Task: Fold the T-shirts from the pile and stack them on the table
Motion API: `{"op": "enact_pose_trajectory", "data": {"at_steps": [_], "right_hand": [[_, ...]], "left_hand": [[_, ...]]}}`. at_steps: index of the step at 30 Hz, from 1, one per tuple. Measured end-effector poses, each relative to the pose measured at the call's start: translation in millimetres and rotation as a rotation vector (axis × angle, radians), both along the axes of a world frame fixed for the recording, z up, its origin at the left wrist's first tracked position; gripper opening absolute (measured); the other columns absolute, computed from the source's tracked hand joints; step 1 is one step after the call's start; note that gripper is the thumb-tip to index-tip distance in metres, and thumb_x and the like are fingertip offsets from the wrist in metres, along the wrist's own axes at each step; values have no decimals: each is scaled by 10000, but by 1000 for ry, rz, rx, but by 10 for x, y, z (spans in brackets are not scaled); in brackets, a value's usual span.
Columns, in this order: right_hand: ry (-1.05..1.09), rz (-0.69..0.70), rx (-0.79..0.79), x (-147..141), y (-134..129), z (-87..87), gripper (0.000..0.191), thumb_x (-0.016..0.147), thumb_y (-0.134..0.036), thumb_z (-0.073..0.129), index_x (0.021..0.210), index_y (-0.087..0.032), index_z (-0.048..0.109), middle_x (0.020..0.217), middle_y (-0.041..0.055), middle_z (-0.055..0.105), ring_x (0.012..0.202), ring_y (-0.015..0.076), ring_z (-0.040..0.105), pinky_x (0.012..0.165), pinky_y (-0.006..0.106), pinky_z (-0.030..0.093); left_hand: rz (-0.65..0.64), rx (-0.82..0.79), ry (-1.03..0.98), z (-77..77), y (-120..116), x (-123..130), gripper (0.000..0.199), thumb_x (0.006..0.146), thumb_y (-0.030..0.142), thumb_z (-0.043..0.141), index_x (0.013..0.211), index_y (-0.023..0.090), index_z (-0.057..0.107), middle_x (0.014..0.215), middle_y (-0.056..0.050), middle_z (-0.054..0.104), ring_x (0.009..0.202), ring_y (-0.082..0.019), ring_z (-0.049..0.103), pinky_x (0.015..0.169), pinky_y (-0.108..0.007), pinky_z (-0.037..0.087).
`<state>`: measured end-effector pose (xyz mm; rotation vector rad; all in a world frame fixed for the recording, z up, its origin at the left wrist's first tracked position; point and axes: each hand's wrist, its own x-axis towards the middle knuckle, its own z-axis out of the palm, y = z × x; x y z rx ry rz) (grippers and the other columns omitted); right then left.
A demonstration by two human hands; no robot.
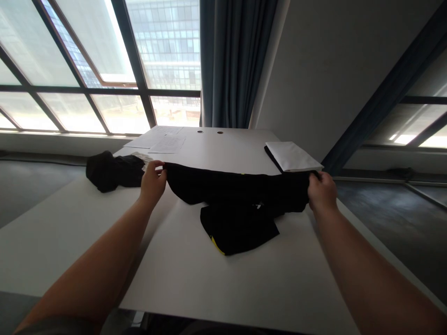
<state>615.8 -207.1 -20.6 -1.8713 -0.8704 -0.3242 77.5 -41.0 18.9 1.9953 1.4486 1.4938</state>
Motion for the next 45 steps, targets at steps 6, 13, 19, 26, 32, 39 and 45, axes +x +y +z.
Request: {"op": "enact_pose_trajectory", "data": {"at_steps": [6, 13, 19, 26, 32, 39, 45], "right_hand": [[-438, 359, -181, -570, -81, 231, 339, 883, -311, 513, 1125, -147, 683, 1182, 162, 651, 1194, 305, 576, 1116, 475, 426], [-331, 1031, -769, -1079, -147, 229, 346, 947, -405, 569, 1212, -221, 695, 1238, 87, 647, 1127, 231, 630, 1026, 365, 483], [-325, 922, -795, -992, -90, 132, 241, 929, -276, 534, 1096, -200, 691, 1140, 79, 675, 1035, 209, 652, 960, 332, 474], [-168, 756, -611, -858, -134, 246, 260, 985, -402, 483, 1041, -212, 651, 996, 43, 719, 906, 205, 665, 842, 312, 470], [-385, 617, -385, -889, -91, 210, 200, 925, -293, 530, 1028, -187, 665, 1051, 99, 689, 1027, 261, 632, 971, 395, 477], [-431, 1080, -605, -1422, -249, 416, 199, 977, -345, 566, 1040, -206, 693, 1111, 85, 664, 1012, 213, 626, 962, 364, 493], [-315, 1198, -906, -1542, -252, 380, 250, 919, -404, 661, 1068, -213, 724, 1213, 84, 630, 1104, 234, 604, 1020, 415, 474]], "left_hand": [[-481, 127, 598, -126, -120, 161, 219, 955, 345, 555, 1092, 239, 688, 1203, -81, 666, 1143, -248, 630, 1055, -416, 508], [-642, 29, 905, -298, -186, 311, 171, 951, 317, 569, 1026, 264, 713, 1159, -55, 683, 1074, -246, 646, 971, -377, 499], [-351, -57, 764, -335, 8, 199, 214, 989, 319, 457, 1023, 229, 648, 1065, -85, 707, 1025, -276, 660, 941, -407, 495], [62, 36, 371, -278, 358, -209, 218, 974, 291, 414, 1024, 193, 601, 1131, -145, 676, 1138, -305, 607, 1071, -465, 453], [151, -65, 242, -182, 339, -262, 153, 934, 278, 482, 976, 193, 601, 962, -96, 643, 929, -250, 615, 960, -405, 495], [-777, 8, 755, -91, -375, 316, 276, 937, 481, 649, 1146, 308, 702, 1261, -34, 677, 1165, -236, 634, 1064, -370, 469], [-993, -99, 756, -209, -493, 500, 155, 949, 373, 628, 1015, 267, 720, 1380, -46, 647, 1276, -262, 596, 1139, -436, 426]]}}
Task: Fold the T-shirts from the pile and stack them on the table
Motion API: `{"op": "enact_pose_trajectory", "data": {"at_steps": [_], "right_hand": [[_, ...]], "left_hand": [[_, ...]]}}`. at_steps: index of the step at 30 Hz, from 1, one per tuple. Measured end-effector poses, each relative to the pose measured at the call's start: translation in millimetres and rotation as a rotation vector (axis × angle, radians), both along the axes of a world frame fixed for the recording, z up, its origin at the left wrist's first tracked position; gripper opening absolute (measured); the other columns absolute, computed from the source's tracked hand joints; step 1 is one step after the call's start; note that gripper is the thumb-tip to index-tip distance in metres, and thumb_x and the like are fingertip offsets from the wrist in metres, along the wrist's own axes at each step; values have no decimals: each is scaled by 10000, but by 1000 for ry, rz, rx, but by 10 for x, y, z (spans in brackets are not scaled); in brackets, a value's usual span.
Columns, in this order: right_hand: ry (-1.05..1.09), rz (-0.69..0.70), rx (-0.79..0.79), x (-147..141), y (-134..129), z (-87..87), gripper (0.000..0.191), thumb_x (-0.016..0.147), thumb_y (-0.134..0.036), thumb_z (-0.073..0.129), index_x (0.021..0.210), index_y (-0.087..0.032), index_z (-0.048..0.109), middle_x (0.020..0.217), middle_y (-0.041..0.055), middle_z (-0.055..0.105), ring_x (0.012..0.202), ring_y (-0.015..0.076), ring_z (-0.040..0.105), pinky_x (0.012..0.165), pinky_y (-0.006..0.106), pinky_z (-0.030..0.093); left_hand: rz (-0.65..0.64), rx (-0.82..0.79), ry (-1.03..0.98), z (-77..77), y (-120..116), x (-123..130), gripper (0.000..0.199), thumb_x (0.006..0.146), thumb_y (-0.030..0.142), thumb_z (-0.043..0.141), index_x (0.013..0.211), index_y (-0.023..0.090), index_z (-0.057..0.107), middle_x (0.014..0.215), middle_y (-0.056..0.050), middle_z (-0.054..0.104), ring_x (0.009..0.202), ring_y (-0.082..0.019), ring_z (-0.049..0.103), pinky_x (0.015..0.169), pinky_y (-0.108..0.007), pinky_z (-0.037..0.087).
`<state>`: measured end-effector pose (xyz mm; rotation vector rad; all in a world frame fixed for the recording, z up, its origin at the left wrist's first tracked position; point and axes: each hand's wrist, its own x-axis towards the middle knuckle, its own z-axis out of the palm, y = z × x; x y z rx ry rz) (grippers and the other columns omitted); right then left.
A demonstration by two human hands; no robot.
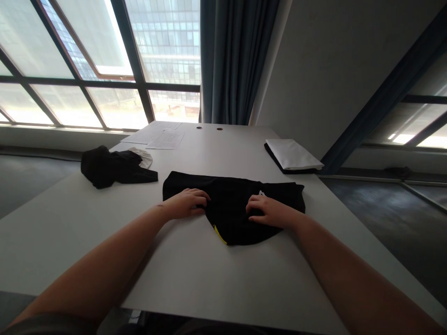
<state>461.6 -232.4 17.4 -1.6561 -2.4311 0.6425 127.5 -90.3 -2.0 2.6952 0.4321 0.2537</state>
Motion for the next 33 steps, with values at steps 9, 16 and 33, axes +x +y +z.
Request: {"op": "enact_pose_trajectory", "data": {"at_steps": [9, 16, 33], "right_hand": [[-17, 15, 36, -110, -85, 72, 372, 887, -307, 705, 1252, -242, 673, 1326, 78, 599, 1218, 245, 578, 1075, 364, 453], [-259, -195, 207, 70, 13, -81, 264, 915, -244, 627, 1166, -198, 696, 1211, 110, 649, 1106, 263, 614, 973, 360, 469], [162, -239, 97, -38, -93, 156, 431, 911, -592, 600, 1044, -192, 685, 825, 13, 648, 679, 124, 527, 673, 253, 376]], "left_hand": [[702, -257, -552, -11, 467, -296, 278, 907, 446, 499, 990, 217, 633, 938, -13, 684, 937, -198, 629, 915, -333, 501], [1056, 109, -471, -31, 625, -449, 193, 878, 284, 502, 958, 199, 656, 1005, -85, 673, 1022, -260, 611, 1002, -406, 485], [187, 177, -87, -99, 97, 36, 275, 1014, 370, 495, 1126, 287, 732, 1257, -44, 703, 1191, -255, 642, 1079, -438, 455]]}}
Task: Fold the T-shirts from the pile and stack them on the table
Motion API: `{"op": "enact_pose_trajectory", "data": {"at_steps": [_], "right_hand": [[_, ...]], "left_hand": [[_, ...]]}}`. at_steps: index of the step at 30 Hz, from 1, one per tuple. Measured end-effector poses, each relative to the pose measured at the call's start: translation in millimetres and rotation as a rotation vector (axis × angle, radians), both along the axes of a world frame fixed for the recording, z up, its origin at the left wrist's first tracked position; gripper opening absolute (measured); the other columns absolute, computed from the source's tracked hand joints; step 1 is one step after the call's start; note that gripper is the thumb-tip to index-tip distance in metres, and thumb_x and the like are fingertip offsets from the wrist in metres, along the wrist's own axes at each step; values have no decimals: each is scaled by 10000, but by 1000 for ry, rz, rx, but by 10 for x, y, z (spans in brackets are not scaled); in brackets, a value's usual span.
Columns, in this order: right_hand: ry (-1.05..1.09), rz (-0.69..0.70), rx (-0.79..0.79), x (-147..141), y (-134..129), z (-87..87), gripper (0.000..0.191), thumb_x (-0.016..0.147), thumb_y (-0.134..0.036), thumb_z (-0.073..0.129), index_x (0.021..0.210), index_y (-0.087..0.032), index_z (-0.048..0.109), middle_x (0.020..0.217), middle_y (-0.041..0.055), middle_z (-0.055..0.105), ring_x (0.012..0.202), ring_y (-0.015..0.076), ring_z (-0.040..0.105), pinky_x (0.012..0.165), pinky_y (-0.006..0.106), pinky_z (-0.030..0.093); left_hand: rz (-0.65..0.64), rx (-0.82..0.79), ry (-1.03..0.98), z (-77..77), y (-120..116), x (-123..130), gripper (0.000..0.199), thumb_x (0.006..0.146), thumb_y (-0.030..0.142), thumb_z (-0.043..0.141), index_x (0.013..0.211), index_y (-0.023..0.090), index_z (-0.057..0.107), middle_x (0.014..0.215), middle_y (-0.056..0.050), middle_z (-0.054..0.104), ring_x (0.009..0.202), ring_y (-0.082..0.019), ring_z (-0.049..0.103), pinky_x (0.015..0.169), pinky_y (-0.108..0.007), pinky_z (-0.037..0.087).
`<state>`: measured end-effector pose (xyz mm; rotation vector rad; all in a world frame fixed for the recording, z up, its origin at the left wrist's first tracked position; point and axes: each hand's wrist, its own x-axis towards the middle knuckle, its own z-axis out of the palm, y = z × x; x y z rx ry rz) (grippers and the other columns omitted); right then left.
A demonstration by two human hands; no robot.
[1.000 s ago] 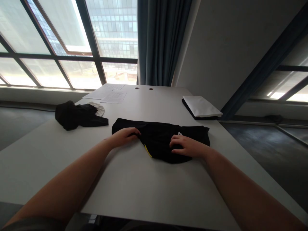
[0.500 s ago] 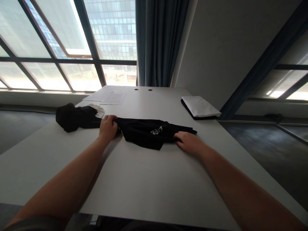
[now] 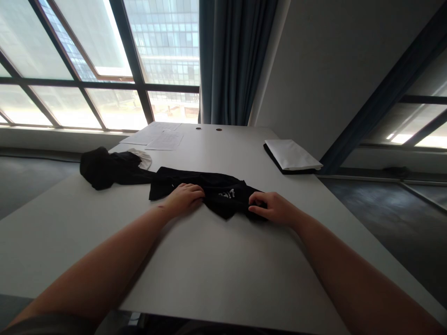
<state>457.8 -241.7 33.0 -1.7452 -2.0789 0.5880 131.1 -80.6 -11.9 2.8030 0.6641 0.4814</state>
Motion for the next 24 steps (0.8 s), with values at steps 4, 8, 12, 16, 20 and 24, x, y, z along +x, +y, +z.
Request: {"op": "enact_pose_trajectory", "data": {"at_steps": [4, 8, 12, 16, 20, 24], "right_hand": [[-2, -38, -15, 207, 33, 43, 492, 895, -666, 580, 888, -174, 605, 783, 11, 615, 688, 126, 498, 662, 252, 357], [49, -2, -159, 359, 45, 80, 633, 908, -781, 481, 783, -166, 568, 683, 0, 533, 645, 119, 447, 621, 252, 329], [142, 4, -407, 392, 11, 72, 683, 869, -827, 497, 846, -165, 663, 725, 23, 577, 638, 121, 478, 585, 244, 362], [201, -4, -773, 334, -8, 21, 689, 838, -766, 590, 1230, -205, 668, 751, 45, 658, 606, 159, 584, 537, 257, 454], [90, -70, -656, 271, 17, -23, 476, 875, -612, 635, 1125, -207, 646, 731, 40, 652, 609, 165, 624, 541, 260, 495], [-112, -137, -568, 254, 42, -24, 282, 887, -450, 643, 1047, -217, 635, 803, 40, 665, 635, 163, 624, 531, 248, 446]], "left_hand": [[78, -362, -448, 87, 126, -99, 354, 988, 485, 513, 1087, 211, 715, 1203, -81, 718, 1156, -232, 652, 1071, -384, 495], [273, -791, -837, 198, 136, -218, 358, 872, 547, 611, 1006, 216, 639, 933, -29, 695, 879, -198, 658, 808, -328, 548], [214, -1038, -735, 338, 138, -378, 306, 788, 506, 626, 812, 208, 558, 608, 4, 513, 519, -128, 477, 495, -263, 384], [33, -1235, -406, 401, 125, -400, 399, 758, 576, 680, 754, 202, 541, 554, -9, 538, 445, -105, 434, 419, -231, 279], [68, -950, -386, 318, 66, -251, 435, 877, 635, 565, 848, 202, 577, 691, -35, 652, 587, -150, 586, 572, -284, 503], [134, -236, -161, 101, 93, -159, 316, 914, 493, 615, 1102, 252, 697, 1242, -77, 699, 1218, -283, 625, 1109, -496, 500]]}}
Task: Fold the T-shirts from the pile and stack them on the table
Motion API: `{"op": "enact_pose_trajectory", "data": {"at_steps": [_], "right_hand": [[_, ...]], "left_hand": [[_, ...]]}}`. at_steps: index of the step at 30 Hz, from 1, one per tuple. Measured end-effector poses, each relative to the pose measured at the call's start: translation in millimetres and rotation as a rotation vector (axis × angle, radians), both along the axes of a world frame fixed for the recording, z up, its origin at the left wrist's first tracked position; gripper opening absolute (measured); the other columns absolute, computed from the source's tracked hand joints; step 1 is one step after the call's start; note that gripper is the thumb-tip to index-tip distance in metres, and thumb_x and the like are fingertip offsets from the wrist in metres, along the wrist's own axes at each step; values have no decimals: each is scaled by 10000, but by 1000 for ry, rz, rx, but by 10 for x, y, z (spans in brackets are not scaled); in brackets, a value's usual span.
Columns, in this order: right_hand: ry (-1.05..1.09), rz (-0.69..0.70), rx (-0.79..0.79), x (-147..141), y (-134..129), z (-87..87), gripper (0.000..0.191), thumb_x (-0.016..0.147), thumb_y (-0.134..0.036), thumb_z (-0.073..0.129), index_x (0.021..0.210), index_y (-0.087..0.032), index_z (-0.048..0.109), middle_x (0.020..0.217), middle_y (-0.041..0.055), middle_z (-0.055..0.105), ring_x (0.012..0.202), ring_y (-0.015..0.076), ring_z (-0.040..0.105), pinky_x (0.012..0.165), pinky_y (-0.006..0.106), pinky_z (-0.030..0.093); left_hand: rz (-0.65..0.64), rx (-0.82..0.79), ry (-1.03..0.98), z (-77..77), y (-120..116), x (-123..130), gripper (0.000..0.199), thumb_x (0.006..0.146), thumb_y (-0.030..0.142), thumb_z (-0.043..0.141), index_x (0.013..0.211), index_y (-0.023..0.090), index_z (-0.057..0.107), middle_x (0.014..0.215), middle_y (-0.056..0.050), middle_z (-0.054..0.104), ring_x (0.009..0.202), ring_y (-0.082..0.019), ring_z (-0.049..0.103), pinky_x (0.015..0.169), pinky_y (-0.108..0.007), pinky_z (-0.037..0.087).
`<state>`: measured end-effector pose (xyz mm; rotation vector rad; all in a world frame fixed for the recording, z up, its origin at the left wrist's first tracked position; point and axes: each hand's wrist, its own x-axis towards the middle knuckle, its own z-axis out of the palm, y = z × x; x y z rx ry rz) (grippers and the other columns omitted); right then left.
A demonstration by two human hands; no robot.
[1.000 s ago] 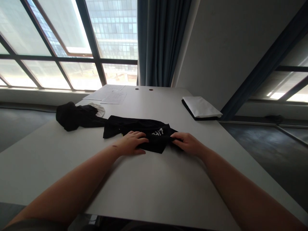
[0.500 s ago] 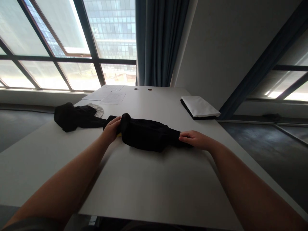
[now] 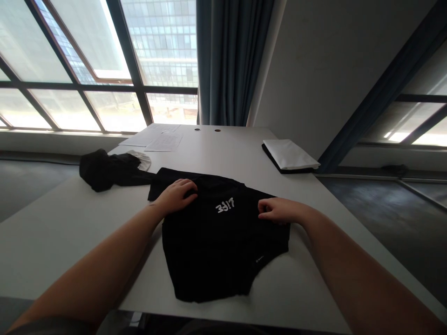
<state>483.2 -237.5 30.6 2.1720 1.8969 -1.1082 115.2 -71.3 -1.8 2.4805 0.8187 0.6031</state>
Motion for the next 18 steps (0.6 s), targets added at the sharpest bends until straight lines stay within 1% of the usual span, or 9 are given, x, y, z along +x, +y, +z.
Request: {"op": "enact_pose_trajectory", "data": {"at_steps": [1, 2, 4, 6, 10, 13, 15, 16, 18], "right_hand": [[-65, 17, 49, 10, 8, -1, 254, 876, -426, 658, 1016, -215, 643, 831, 44, 675, 650, 161, 620, 536, 247, 420], [-134, 36, 111, 26, 17, -5, 225, 864, -403, 673, 983, -213, 654, 858, 48, 685, 673, 162, 616, 547, 249, 393], [-263, 56, 225, 77, 44, -26, 161, 851, -354, 686, 925, -211, 672, 901, 48, 701, 731, 168, 614, 580, 259, 355], [-351, 36, 265, 139, 79, -63, 129, 866, -332, 677, 913, -212, 684, 931, 43, 714, 776, 173, 618, 613, 265, 340], [-436, -28, 319, 242, 151, -155, 183, 918, -373, 649, 977, -223, 735, 1007, 42, 738, 890, 196, 652, 687, 271, 368], [-432, -146, 447, 319, 190, -218, 290, 954, -380, 599, 1149, -233, 756, 1108, 49, 746, 1018, 219, 670, 790, 284, 420], [-419, -238, 503, 383, 206, -261, 364, 971, -398, 575, 1249, -228, 736, 1149, 56, 743, 1049, 228, 673, 832, 294, 440], [-406, -252, 524, 413, 212, -287, 381, 973, -411, 576, 1268, -224, 730, 1166, 58, 739, 1058, 229, 672, 846, 295, 447], [-379, -206, 564, 459, 222, -343, 395, 950, -428, 615, 1260, -210, 727, 1225, 68, 718, 1079, 226, 663, 870, 289, 454]], "left_hand": [[-7, 108, 83, -68, 28, 4, 356, 912, 471, 633, 1210, 285, 693, 1392, -71, 635, 1346, -304, 550, 1197, -534, 423], [-9, 163, 155, -135, 59, 4, 429, 915, 464, 642, 1316, 314, 661, 1506, -66, 556, 1435, -319, 474, 1247, -556, 359], [16, 163, 266, -245, 115, 3, 561, 935, 488, 630, 1471, 336, 559, 1621, -71, 436, 1516, -337, 380, 1277, -572, 314], [56, 150, 345, -299, 139, 8, 608, 956, 520, 601, 1525, 328, 506, 1653, -78, 393, 1546, -340, 338, 1293, -573, 283], [94, 210, 466, -252, 74, 35, 603, 989, 535, 554, 1553, 342, 470, 1683, -60, 348, 1571, -306, 301, 1325, -548, 205], [93, 266, 510, -190, 9, 49, 575, 995, 523, 552, 1541, 357, 486, 1691, -57, 332, 1583, -305, 276, 1323, -545, 206], [74, 286, 512, -175, -9, 50, 552, 998, 514, 550, 1528, 369, 500, 1691, -51, 332, 1585, -306, 270, 1320, -550, 209], [67, 287, 511, -177, -9, 49, 546, 999, 514, 546, 1525, 372, 504, 1690, -48, 334, 1584, -304, 273, 1320, -547, 210], [62, 281, 508, -192, 0, 46, 542, 1002, 522, 535, 1523, 374, 504, 1688, -41, 340, 1582, -293, 280, 1323, -536, 209]]}}
